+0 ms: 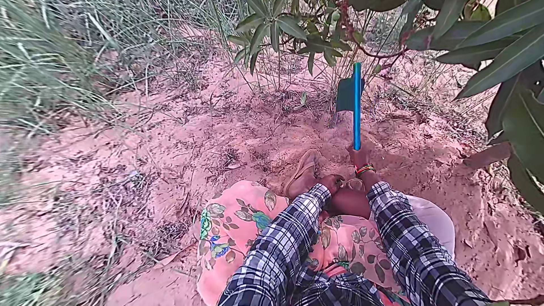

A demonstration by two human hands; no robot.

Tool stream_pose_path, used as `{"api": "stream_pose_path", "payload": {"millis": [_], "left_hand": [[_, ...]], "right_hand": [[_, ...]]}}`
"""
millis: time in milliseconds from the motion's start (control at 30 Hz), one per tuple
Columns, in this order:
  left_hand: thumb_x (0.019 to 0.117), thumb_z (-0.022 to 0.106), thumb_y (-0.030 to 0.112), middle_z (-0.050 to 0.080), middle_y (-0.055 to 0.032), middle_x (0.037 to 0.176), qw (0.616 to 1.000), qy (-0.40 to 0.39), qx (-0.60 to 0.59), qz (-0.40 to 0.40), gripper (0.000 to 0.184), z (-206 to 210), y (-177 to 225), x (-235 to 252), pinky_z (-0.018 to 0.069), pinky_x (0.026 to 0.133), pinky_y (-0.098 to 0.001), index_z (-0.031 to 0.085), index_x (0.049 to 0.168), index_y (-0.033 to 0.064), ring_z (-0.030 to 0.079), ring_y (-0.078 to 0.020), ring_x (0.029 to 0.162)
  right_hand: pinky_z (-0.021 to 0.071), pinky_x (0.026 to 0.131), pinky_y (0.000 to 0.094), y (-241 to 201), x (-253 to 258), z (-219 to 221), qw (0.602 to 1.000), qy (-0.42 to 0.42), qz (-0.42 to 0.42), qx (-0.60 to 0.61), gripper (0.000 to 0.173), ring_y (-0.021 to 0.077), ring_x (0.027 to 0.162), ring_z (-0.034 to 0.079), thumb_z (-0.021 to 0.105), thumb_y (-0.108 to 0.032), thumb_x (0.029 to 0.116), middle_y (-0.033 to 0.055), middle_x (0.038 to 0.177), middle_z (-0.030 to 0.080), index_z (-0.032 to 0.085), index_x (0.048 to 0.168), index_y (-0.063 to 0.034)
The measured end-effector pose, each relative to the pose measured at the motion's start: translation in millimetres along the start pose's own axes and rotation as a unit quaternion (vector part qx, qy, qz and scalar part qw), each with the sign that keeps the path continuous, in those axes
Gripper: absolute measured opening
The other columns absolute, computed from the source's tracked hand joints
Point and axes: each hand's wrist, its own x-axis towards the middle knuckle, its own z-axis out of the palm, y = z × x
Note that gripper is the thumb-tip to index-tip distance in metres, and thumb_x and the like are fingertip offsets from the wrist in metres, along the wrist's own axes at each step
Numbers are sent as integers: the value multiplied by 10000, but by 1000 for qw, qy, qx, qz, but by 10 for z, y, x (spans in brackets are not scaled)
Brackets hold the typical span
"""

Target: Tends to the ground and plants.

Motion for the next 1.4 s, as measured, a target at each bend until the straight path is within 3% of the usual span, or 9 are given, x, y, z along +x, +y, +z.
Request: {"api": "stream_pose_path", "payload": {"millis": [133,300,400,733,800,900,1133,1333,1400], "left_hand": [[1087,417,123,613,-218,1395,999,-15,9,-38,412,-143,297,-199,370,1169,-474,520,1470,15,564,-330,1338],[1081,423,101,613,-243,1382,999,-11,-11,-39,408,-122,351,-209,371,1171,-480,515,1462,-14,565,-352,1332],[1084,418,104,617,-232,1382,999,-5,-2,-37,407,-108,273,-182,383,1168,-468,517,1465,0,576,-338,1322],[1084,419,105,626,-228,1374,1000,0,-4,-25,398,-97,280,-215,381,1169,-466,541,1447,-3,581,-334,1320],[1085,419,101,620,-231,1382,1000,-2,-1,-28,395,-104,298,-213,368,1174,-478,545,1445,-2,570,-344,1330],[1084,429,141,634,-209,1368,1000,2,16,1,389,-21,-10,-14,407,1156,-495,566,1434,37,593,-334,1307],[1088,423,107,614,-218,1392,999,-16,-5,-39,402,-110,298,-193,365,1179,-449,520,1463,-1,564,-314,1338],[1110,385,107,571,-221,1450,996,-26,14,-80,402,-246,816,-482,328,1191,-447,500,1479,-5,520,-327,1385],[1095,406,115,617,-230,1384,999,-7,15,-31,393,-154,509,-339,381,1165,-446,540,1438,-20,573,-327,1326]], "right_hand": [[469,609,414,4,-7,92,996,30,-69,43,415,188,581,500,619,-403,1038,82,707,544,628,1043,12],[441,484,276,235,26,155,983,-128,105,81,428,96,496,450,598,-474,1033,-8,690,485,577,1214,-87],[406,429,228,379,193,242,960,-168,192,118,330,65,433,405,546,-414,1069,-47,595,416,541,978,-97],[487,552,350,141,-107,150,995,-60,63,41,582,157,546,503,509,-571,1046,70,726,546,607,1156,-8],[511,596,453,59,-166,79,999,-12,11,31,660,234,582,543,482,-630,1030,122,727,579,624,1164,1],[465,557,407,58,-42,101,994,32,-27,98,565,187,531,478,518,-550,1049,57,655,511,634,1057,3],[451,461,276,390,175,23,966,-132,194,109,490,95,461,425,546,-583,1021,-28,640,430,571,1027,-94],[420,466,267,274,23,74,966,-108,211,106,471,92,475,414,549,-550,1033,-19,660,442,579,1020,-81],[424,484,288,255,15,69,974,-82,194,81,534,106,497,432,537,-590,1025,1,679,475,607,1028,-60]]}}
